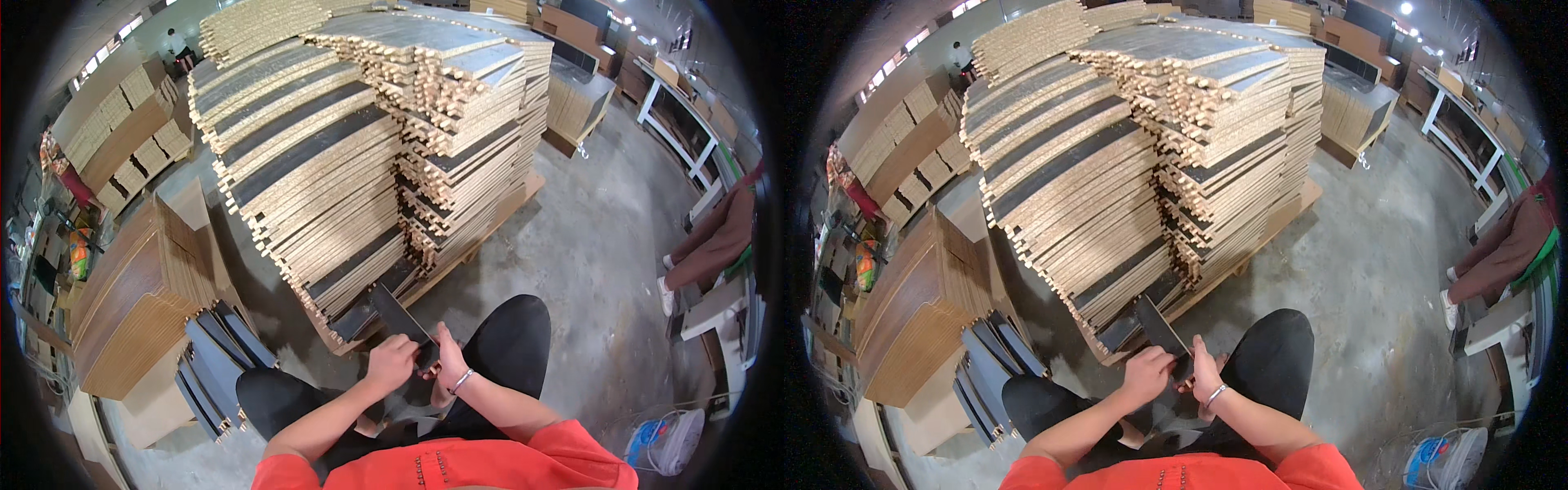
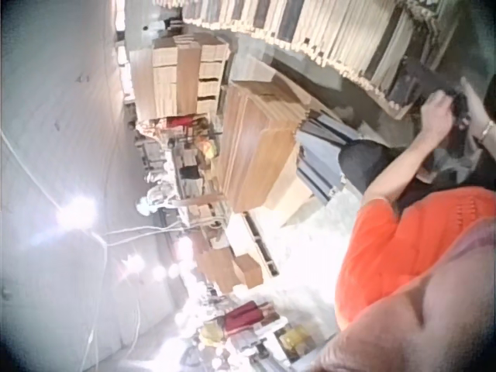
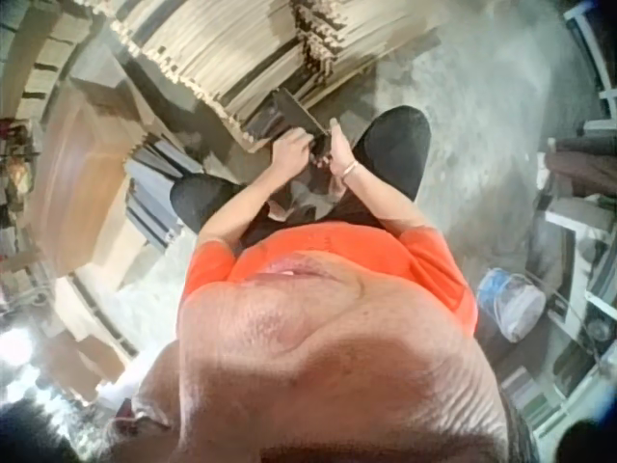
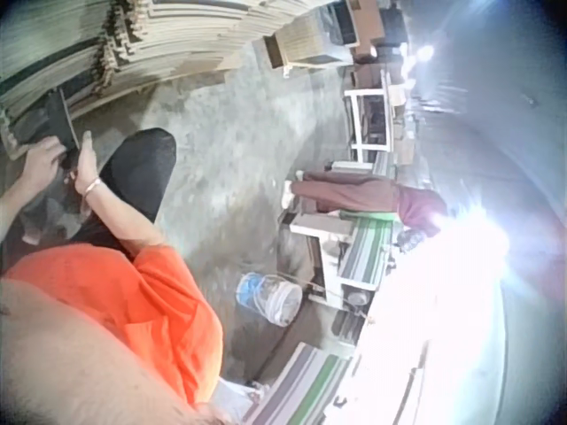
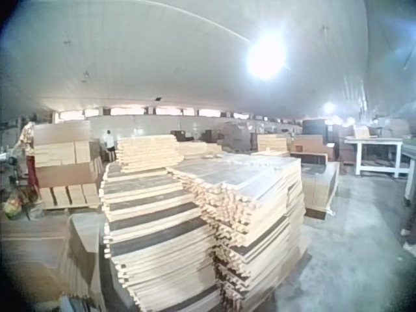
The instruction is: The recorder is attaching small wooden or plastic pieces to long black furniture rails using a hand-held blade for trimming or alignment.
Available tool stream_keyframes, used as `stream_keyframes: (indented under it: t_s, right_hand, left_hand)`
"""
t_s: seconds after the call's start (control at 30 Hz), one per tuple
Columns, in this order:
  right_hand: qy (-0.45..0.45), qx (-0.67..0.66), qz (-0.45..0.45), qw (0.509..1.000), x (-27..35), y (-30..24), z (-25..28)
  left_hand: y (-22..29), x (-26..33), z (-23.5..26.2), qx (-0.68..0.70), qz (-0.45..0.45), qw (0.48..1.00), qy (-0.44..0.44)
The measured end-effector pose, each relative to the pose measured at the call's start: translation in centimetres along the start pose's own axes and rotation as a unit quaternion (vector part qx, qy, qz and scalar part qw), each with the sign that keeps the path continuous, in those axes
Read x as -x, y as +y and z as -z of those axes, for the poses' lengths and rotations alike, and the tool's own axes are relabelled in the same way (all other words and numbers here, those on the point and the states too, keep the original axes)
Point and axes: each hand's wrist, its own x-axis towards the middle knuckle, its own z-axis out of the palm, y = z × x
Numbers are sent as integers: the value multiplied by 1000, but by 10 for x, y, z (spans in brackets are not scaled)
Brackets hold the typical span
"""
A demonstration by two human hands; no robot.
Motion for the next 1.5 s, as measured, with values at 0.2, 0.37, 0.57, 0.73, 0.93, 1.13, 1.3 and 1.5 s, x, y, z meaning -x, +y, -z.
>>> stream_keyframes:
  t_s: [0.2, 0.37, 0.57, 0.73, 0.93, 1.13, 1.3, 1.5]
  right_hand:
    - [-8, -6, -13, 1000, -4, 14, 8]
    - [-93, -32, 9, 995, -12, 8, 5]
    - [-5, -39, -39, 998, -14, -8, 1]
    - [-46, -16, -47, 998, -17, 6, 4]
    - [-19, -38, -49, 998, -15, 5, 16]
    - [-25, -17, -56, 998, -19, 4, 11]
    - [-15, -85, -31, 996, -23, 6, 16]
    - [92, 16, 63, 994, -20, 6, 10]
  left_hand:
    - [-49, -24, -22, -78, 28, 996, 44]
    - [-129, -34, -40, -222, 120, 968, -6]
    - [-28, -30, -5, -32, -72, 997, -26]
    - [-147, -41, -29, -168, 73, 982, 41]
    - [-109, -36, -36, -192, -10, 981, -16]
    - [-161, -64, -34, -269, 102, 955, -75]
    - [-94, -50, -31, -127, 11, 991, -42]
    - [9, -8, -6, 95, -60, 990, -88]
